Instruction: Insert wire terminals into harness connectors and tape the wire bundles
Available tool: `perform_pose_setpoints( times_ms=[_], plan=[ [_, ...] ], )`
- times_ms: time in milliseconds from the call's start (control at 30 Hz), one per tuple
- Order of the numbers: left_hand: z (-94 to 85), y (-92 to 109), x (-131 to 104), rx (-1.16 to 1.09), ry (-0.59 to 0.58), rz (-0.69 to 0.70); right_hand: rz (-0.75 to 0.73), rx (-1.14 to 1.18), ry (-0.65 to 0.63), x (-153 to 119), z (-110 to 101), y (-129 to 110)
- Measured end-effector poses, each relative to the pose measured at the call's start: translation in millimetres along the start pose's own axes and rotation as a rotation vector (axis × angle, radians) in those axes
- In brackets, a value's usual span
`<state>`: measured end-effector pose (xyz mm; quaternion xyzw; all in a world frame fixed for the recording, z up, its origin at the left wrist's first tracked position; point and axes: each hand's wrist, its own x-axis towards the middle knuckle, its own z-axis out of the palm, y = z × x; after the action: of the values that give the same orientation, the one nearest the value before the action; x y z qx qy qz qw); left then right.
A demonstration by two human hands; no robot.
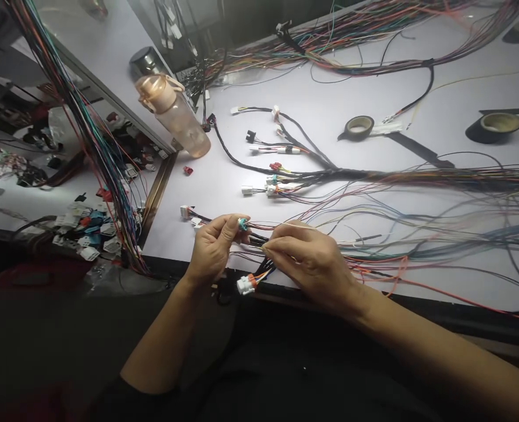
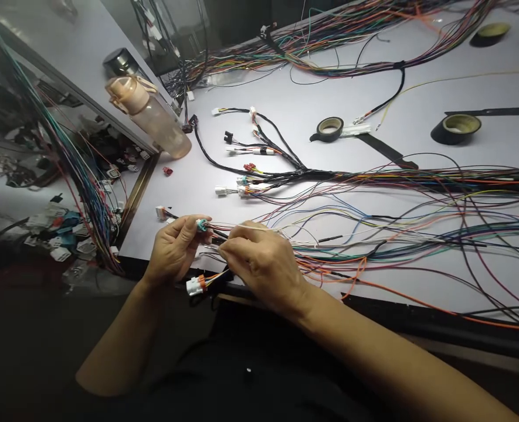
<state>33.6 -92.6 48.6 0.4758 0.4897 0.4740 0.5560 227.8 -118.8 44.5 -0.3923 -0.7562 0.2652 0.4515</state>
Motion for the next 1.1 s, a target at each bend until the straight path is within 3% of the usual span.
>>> perform_pose_setpoints(
  times_ms=[133,300,500,667,800,967,1100],
  plan=[
    [2.4,1.2,-4.7,-0.097,0.005,-0.031,0.011,-0.255,-0.037,-7.5,7.7,-7.6],
    [1.5,-1.4,-11.4,-0.023,0.018,-0.005,0.160,-0.462,0.012,-6.6,15.4,-8.9],
    [2.0,-3.4,-15.9,-0.052,-0.028,-0.017,0.234,-0.427,0.102,0.1,26.3,-6.3],
    [2.6,-5.6,-14.4,-0.143,-0.043,-0.061,0.229,-0.318,0.189,1.2,35.7,-4.2],
    [3.0,-7.4,-12.1,-0.171,-0.072,-0.082,0.201,-0.233,0.188,2.3,36.0,0.1],
    [3.4,-9.5,-7.3,-0.150,-0.048,-0.041,0.085,-0.211,0.115,-10.9,17.3,-2.0],
    [-0.5,-9.6,-3.0,-0.126,-0.006,-0.015,-0.018,-0.164,0.049,-22.5,-24.5,-23.8]
  ],
)
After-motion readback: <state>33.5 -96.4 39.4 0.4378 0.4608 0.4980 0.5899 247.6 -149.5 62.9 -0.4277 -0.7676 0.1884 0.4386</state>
